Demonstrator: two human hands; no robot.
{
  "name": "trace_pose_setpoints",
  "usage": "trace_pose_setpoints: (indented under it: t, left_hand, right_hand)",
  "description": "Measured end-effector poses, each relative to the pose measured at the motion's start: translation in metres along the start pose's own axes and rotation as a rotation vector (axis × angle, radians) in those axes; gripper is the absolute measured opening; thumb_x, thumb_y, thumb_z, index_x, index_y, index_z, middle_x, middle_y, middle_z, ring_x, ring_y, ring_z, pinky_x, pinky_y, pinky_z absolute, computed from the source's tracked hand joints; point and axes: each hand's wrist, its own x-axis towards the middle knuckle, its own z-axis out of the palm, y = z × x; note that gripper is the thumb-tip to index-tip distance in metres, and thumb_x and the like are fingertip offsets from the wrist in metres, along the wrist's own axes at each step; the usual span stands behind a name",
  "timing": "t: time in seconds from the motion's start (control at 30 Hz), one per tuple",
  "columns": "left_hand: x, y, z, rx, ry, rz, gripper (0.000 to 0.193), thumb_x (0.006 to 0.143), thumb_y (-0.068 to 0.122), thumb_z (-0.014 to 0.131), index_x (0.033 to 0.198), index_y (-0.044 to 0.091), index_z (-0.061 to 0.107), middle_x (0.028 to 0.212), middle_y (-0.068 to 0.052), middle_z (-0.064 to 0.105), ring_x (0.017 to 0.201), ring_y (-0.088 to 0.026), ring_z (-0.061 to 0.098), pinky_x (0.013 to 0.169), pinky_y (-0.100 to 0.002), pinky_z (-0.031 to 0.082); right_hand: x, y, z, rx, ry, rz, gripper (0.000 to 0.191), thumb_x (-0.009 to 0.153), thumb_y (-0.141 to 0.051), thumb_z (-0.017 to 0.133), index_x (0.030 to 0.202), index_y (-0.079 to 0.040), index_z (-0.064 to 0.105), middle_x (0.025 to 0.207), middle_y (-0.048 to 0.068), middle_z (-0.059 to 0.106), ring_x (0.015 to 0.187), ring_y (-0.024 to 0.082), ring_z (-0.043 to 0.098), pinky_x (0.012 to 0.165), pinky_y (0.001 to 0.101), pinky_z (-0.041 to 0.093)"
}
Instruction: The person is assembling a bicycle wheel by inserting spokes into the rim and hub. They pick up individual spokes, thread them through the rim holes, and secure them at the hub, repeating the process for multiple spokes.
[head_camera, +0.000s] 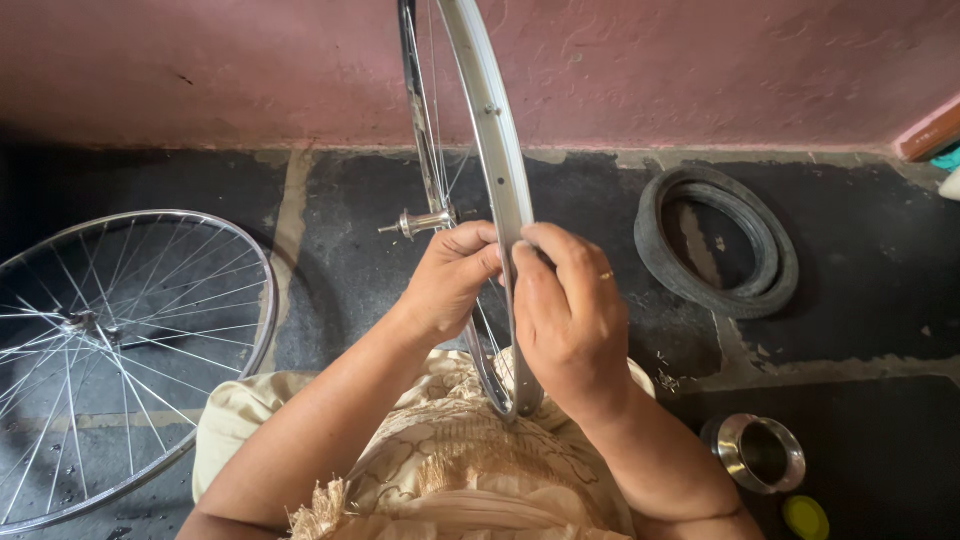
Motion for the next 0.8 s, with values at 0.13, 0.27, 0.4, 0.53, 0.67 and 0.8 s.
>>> trace_pose_setpoints:
  t: [0.13,0.27,0.4,0.53,0.67,0.8]
  left_hand:
    - [0.000,0.005,0.000,-0.019,-0.086,-0.019,0.024,0.098,0.016,0.076,0.116,0.002,0.072,0.101,-0.004,0.071,0.089,-0.012,0.063,0.084,-0.029,0.053]
    - [0.000,0.008,-0.001,-0.021,-0.113,-0.032,0.026,0.095,0.016,0.077,0.118,0.004,0.071,0.104,-0.004,0.072,0.092,-0.012,0.064,0.086,-0.030,0.054]
    - [0.000,0.007,-0.001,0.023,-0.039,-0.032,0.022,0.098,0.016,0.075,0.116,0.003,0.070,0.106,-0.002,0.072,0.099,-0.012,0.066,0.092,-0.031,0.054]
    - [-0.003,0.006,0.002,0.112,-0.047,0.017,0.026,0.105,0.022,0.068,0.123,0.003,0.071,0.111,0.000,0.071,0.105,-0.010,0.063,0.098,-0.030,0.051]
    - [-0.004,0.010,0.004,0.112,-0.078,-0.009,0.028,0.105,0.024,0.066,0.125,0.005,0.069,0.115,0.000,0.069,0.109,-0.010,0.062,0.102,-0.031,0.050]
    - [-0.002,0.012,0.006,0.049,-0.124,0.008,0.030,0.098,0.021,0.071,0.125,0.009,0.065,0.116,-0.001,0.070,0.109,-0.012,0.063,0.102,-0.033,0.050]
  right_hand:
    - [0.003,0.002,-0.006,-0.054,-0.021,-0.065,0.022,0.088,0.005,0.073,0.109,0.002,0.068,0.121,0.012,0.064,0.109,0.031,0.067,0.089,0.0383,0.058]
    - [0.001,0.005,-0.008,-0.011,-0.018,-0.055,0.023,0.089,0.004,0.072,0.111,0.000,0.069,0.124,0.011,0.063,0.111,0.030,0.067,0.092,0.0383,0.059]
    - [-0.011,0.003,-0.002,0.031,0.031,-0.003,0.029,0.088,0.006,0.069,0.117,0.001,0.069,0.126,0.013,0.063,0.113,0.031,0.066,0.092,0.0386,0.058]
    - [-0.023,0.001,0.008,0.075,0.062,0.043,0.034,0.091,0.008,0.065,0.124,-0.001,0.068,0.131,0.017,0.059,0.116,0.033,0.063,0.090,0.0367,0.058]
    - [-0.030,0.003,0.009,0.114,0.057,0.087,0.032,0.094,0.006,0.064,0.125,-0.002,0.066,0.133,0.018,0.057,0.117,0.032,0.062,0.090,0.0367,0.057]
    - [-0.031,0.006,0.012,0.179,0.061,0.105,0.030,0.096,0.006,0.060,0.125,0.000,0.065,0.133,0.020,0.057,0.113,0.030,0.063,0.085,0.0335,0.058]
